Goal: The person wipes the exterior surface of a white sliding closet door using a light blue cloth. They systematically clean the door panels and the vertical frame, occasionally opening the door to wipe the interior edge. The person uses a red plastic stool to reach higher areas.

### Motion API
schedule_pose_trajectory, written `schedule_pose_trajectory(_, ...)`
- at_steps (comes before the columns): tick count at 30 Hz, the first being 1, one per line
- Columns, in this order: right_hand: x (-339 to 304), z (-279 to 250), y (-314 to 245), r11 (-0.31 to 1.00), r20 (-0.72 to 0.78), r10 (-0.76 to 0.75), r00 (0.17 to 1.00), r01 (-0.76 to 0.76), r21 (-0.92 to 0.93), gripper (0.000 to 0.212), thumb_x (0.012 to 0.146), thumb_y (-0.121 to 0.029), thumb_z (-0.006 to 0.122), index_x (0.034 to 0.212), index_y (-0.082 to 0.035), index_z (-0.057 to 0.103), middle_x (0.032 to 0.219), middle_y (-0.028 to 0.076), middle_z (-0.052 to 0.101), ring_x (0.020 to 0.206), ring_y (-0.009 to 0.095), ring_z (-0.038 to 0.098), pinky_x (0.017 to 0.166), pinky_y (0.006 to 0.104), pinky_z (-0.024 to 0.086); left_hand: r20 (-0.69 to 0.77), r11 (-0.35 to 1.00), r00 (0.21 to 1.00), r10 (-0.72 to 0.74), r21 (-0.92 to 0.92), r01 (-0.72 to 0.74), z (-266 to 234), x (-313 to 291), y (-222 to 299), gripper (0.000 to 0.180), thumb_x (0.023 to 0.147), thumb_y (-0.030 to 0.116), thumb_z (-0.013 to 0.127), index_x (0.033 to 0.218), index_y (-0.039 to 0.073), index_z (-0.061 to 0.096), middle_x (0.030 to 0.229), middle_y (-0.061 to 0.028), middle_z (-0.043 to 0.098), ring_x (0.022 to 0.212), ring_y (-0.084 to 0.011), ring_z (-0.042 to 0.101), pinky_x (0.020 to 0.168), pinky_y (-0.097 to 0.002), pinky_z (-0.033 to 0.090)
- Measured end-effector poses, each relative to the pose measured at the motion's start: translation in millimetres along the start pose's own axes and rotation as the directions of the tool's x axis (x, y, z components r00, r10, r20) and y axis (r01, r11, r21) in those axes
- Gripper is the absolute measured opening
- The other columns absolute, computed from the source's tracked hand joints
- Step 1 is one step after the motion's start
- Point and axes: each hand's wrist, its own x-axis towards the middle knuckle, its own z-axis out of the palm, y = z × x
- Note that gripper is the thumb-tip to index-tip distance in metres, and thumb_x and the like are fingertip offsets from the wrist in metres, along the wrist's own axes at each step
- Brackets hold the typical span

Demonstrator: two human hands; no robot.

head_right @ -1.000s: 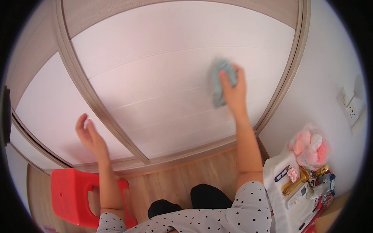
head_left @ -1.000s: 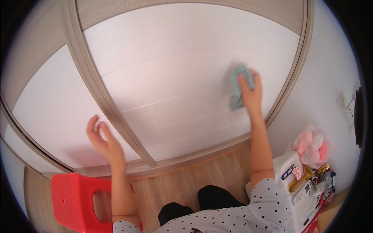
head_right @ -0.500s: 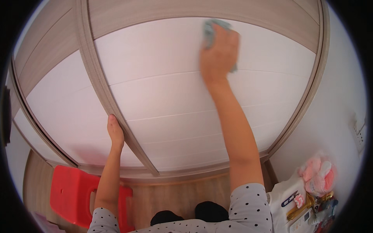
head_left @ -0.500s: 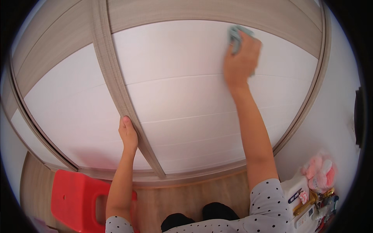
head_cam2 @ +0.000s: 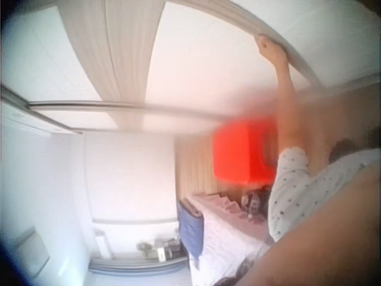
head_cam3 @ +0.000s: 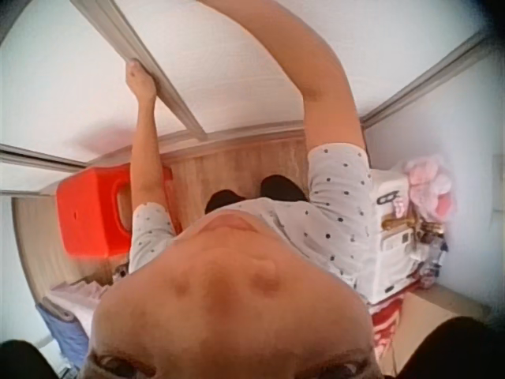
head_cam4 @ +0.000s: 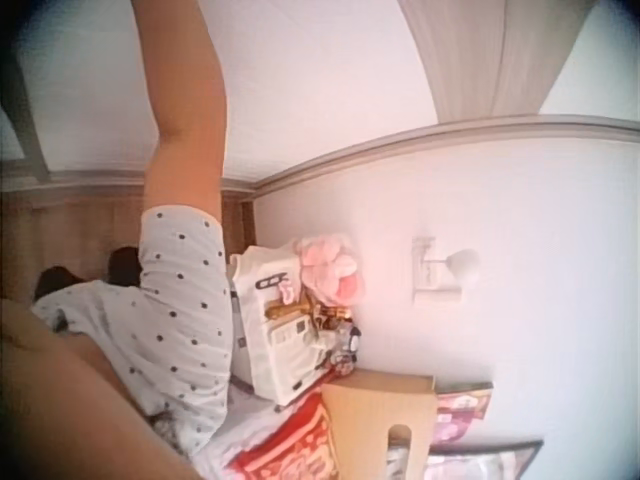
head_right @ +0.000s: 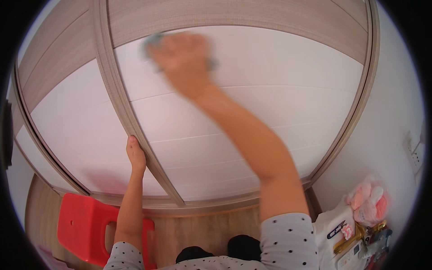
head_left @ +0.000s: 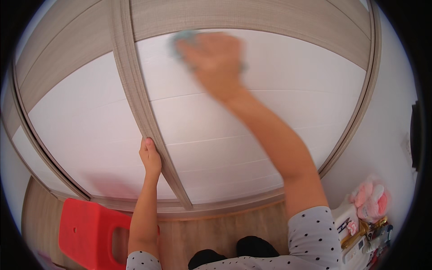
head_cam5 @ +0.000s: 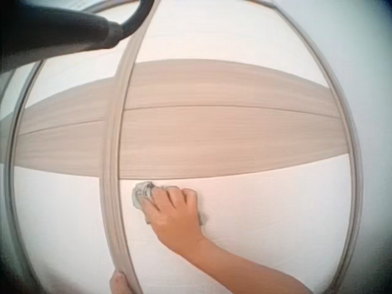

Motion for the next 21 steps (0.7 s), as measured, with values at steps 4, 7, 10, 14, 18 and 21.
schedule_pose_trajectory(4,-54.9,-90.3,120.7,0.899,-0.107,0.153,0.982,-0.183,-0.398,0.026,0.068,-0.013,0.066,0.094,-0.014,0.065,0.078,0.007,0.058,0.077,0.025,0.053,0.071,0.0393,0.038,-0.024,1.000,1.000,-0.018,-0.010,0.018,12.3,-3.6,7.9,0.044,0.094,0.041,0.034,0.087,0.000,0.048,0.077,-0.0016,0.047,0.074,-0.0105,0.040,0.068,-0.0250,0.036)
schedule_pose_trajectory(7,-100.8,-155.9,179.9,0.721,-0.140,0.296,0.945,-0.318,-0.616,0.022,0.074,-0.017,0.063,0.093,-0.008,0.065,0.074,0.010,0.055,0.068,0.027,0.052,0.061,0.0384,0.041,-0.043,0.999,0.999,-0.014,-0.042,0.012,20.7,-6.9,16.3,0.043,0.095,0.040,0.032,0.072,0.004,0.040,0.070,0.0016,0.036,0.069,-0.0091,0.033,0.062,-0.0244,0.032)
schedule_pose_trajectory(10,-115.5,-164.8,190.8,0.536,-0.237,0.544,0.805,-0.550,-0.640,0.028,0.077,-0.022,0.060,0.099,-0.004,0.063,0.079,0.017,0.054,0.074,0.029,0.051,0.065,0.0397,0.041,0.002,0.998,0.999,-0.034,0.047,0.033,14.9,-7.9,6.8,0.046,0.093,0.043,0.035,0.089,-0.001,0.051,0.076,-0.0024,0.050,0.071,-0.0104,0.042,0.066,-0.0245,0.037)
schedule_pose_trajectory(14,-92.8,-105.6,124.0,0.719,-0.145,0.484,0.863,-0.486,-0.497,0.039,0.082,-0.024,0.051,0.115,-0.002,0.054,0.096,0.026,0.051,0.093,0.037,0.044,0.083,0.0453,0.036,-0.022,0.999,0.999,-0.024,0.044,0.025,8.9,-5.1,4.9,0.046,0.094,0.042,0.034,0.088,0.000,0.051,0.074,-0.0022,0.048,0.071,-0.0102,0.041,0.066,-0.0247,0.037)
schedule_pose_trajectory(18,-65.0,-44.2,-6.0,0.944,0.053,0.308,0.950,-0.299,-0.141,0.042,0.075,-0.007,0.058,0.116,-0.006,0.051,0.095,0.017,0.055,0.084,0.034,0.049,0.077,0.0434,0.038,-0.037,0.999,0.999,-0.013,0.038,0.015,12.5,-4.9,9.7,0.045,0.094,0.041,0.035,0.088,-0.001,0.051,0.075,-0.0018,0.048,0.071,-0.0102,0.040,0.066,-0.0249,0.036)
schedule_pose_trajectory(21,-74.4,-17.3,-100.1,0.958,0.183,0.258,0.949,-0.276,0.080,0.047,0.064,-0.003,0.060,0.110,-0.007,0.050,0.093,0.016,0.053,0.081,0.031,0.050,0.075,0.0425,0.040,-0.063,1.000,0.998,-0.009,0.008,0.009,16.1,-3.3,5.7,0.045,0.093,0.042,0.035,0.085,0.000,0.050,0.074,-0.0006,0.047,0.071,-0.0099,0.039,0.066,-0.0248,0.036)
